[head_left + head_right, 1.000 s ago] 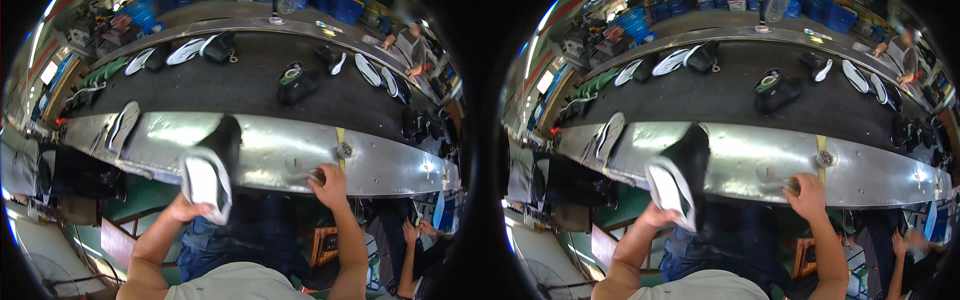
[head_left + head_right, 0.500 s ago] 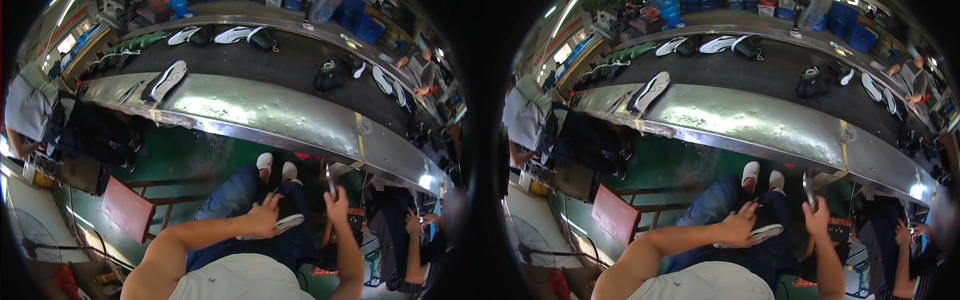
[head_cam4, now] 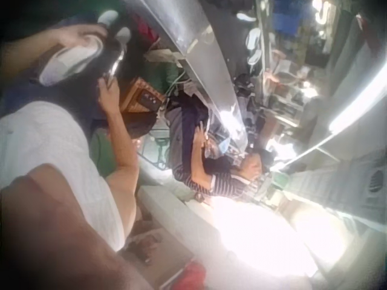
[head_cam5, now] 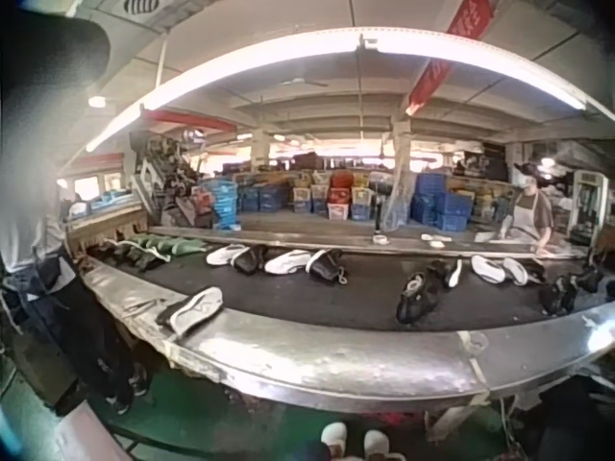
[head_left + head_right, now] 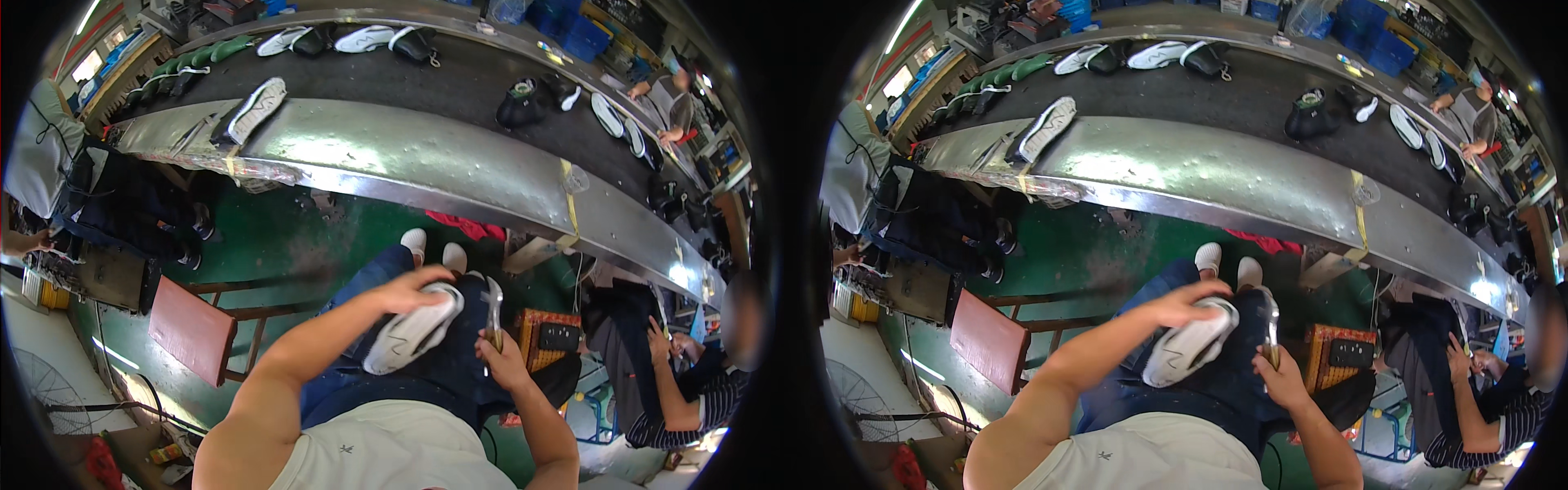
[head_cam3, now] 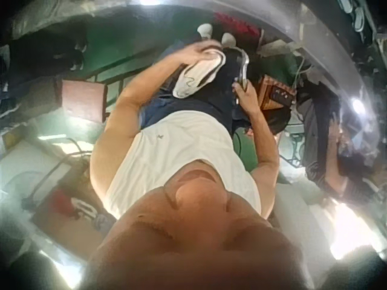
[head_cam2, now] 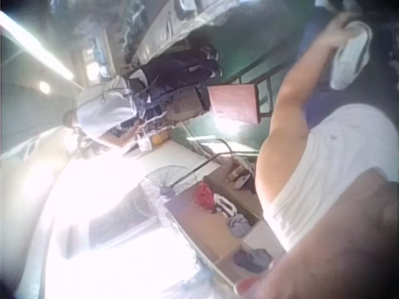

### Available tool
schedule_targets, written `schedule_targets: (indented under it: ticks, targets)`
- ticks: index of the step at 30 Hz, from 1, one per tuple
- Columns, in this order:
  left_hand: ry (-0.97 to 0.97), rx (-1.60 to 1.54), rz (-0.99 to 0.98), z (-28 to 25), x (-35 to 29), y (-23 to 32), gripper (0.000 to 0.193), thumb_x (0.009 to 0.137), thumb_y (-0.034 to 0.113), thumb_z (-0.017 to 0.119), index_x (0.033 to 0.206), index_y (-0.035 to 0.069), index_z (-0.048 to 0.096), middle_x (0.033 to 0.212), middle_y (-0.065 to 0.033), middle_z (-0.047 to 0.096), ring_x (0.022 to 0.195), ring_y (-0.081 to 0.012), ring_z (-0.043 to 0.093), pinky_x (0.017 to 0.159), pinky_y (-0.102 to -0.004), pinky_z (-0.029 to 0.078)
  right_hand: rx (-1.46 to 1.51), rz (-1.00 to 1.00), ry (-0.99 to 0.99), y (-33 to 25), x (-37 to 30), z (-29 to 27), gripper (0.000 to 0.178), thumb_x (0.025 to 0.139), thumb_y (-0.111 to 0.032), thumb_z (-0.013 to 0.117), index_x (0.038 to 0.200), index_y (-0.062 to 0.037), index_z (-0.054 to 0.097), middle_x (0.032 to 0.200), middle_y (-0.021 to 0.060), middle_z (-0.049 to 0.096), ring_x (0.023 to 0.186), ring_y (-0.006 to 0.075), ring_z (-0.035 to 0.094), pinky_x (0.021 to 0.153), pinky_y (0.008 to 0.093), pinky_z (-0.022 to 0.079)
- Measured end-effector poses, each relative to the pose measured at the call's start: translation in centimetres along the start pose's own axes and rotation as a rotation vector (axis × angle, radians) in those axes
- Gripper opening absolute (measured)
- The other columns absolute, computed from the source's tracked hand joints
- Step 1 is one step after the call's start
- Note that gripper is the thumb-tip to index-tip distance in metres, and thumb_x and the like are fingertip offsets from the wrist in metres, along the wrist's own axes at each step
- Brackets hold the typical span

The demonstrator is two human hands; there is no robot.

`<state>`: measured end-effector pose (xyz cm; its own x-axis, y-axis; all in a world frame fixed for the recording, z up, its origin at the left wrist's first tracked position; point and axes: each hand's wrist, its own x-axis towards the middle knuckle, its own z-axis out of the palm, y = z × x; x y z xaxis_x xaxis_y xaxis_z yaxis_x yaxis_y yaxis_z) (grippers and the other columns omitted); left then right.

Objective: Manually shaping and trimming the edges of shoe soles using pliers and a small knife.

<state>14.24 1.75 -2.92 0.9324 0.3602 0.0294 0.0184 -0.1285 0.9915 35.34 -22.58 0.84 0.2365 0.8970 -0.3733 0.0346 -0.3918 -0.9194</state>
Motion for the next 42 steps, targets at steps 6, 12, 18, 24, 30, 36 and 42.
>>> schedule_targets:
  ticks: [6,12,18,24,30,36,42]
  targets:
    - [0.521,-0.275,-0.149,-3.0,-11.0,4.7,0.066,0.101,0.03,0.065,0.153,0.005,0.034,0.149,-0.0159,0.042,0.138,-0.025,0.042,0.116,-0.0376,0.033,-0.258,-0.095,-0.342,-6.7,0.5,5.1,0.029,0.101,-0.022,0.061,0.116,0.0021,0.063,0.088,0.0081,0.072,0.076,0.0178,0.069,0.074,0.0309,0.054]
    - [0.605,-0.046,-0.078,-3.7,-13.7,2.2,0.062,0.106,0.034,0.055,0.156,0.006,0.031,0.158,-0.0104,0.032,0.139,-0.0197,0.038,0.116,-0.0341,0.029,-0.277,-0.155,-0.623,-8.6,4.5,10.2,0.03,0.101,-0.021,0.06,0.123,-0.0003,0.061,0.09,0.0089,0.07,0.078,0.0183,0.066,0.075,0.0328,0.052]
    - [0.593,0.018,-0.122,-5.0,-13.6,3.1,0.059,0.104,0.034,0.056,0.151,0.004,0.038,0.159,-0.0212,0.032,0.15,-0.033,0.03,0.122,-0.0402,0.025,0.058,0.13,-0.716,-10.3,7.7,11.9,0.022,0.104,-0.017,0.058,0.118,-0.0004,0.061,0.096,0.0048,0.066,0.088,0.0118,0.063,0.073,0.0297,0.052]
    - [0.542,0.075,-0.161,-5.8,-13.1,3.1,0.053,0.103,0.029,0.059,0.148,0.004,0.043,0.157,-0.0203,0.037,0.149,-0.0324,0.033,0.122,-0.041,0.026,-0.041,0.377,-0.729,-12.4,9.5,10.8,0.021,0.104,-0.02,0.057,0.11,-0.0011,0.063,0.085,0.0034,0.064,0.074,0.0118,0.062,0.066,0.0278,0.054]
    - [0.55,-0.021,-0.058,-6.2,-13.1,1.2,0.049,0.101,0.017,0.061,0.146,0.006,0.046,0.155,-0.018,0.04,0.147,-0.0308,0.035,0.121,-0.0392,0.027,-0.467,-0.37,-0.35,-3.7,9.8,13.9,0.023,0.096,-0.016,0.064,0.11,0.0027,0.061,0.091,0.0218,0.068,0.08,0.0427,0.068,0.073,0.0447,0.055]
    - [0.538,-0.105,-0.134,-6.4,-13.4,1.5,0.053,0.1,0.018,0.064,0.148,0.008,0.045,0.16,-0.0174,0.036,0.15,-0.0282,0.032,0.122,-0.0383,0.026,-0.594,-0.283,-0.35,-6.7,7.7,13.9,0.026,0.096,-0.015,0.063,0.114,0.0041,0.059,0.099,0.0266,0.066,0.092,0.046,0.066,0.081,0.0494,0.053]
    - [0.672,-0.108,-0.286,-5.2,-12.2,2.5,0.054,0.098,0.023,0.068,0.146,0.006,0.05,0.159,-0.0189,0.039,0.15,-0.0283,0.034,0.122,-0.0374,0.026,-0.785,-0.216,-0.422,-10.3,6.8,12.9,0.023,0.097,-0.013,0.06,0.113,0.0038,0.057,0.098,0.0281,0.066,0.091,0.0477,0.065,0.082,0.0512,0.053]
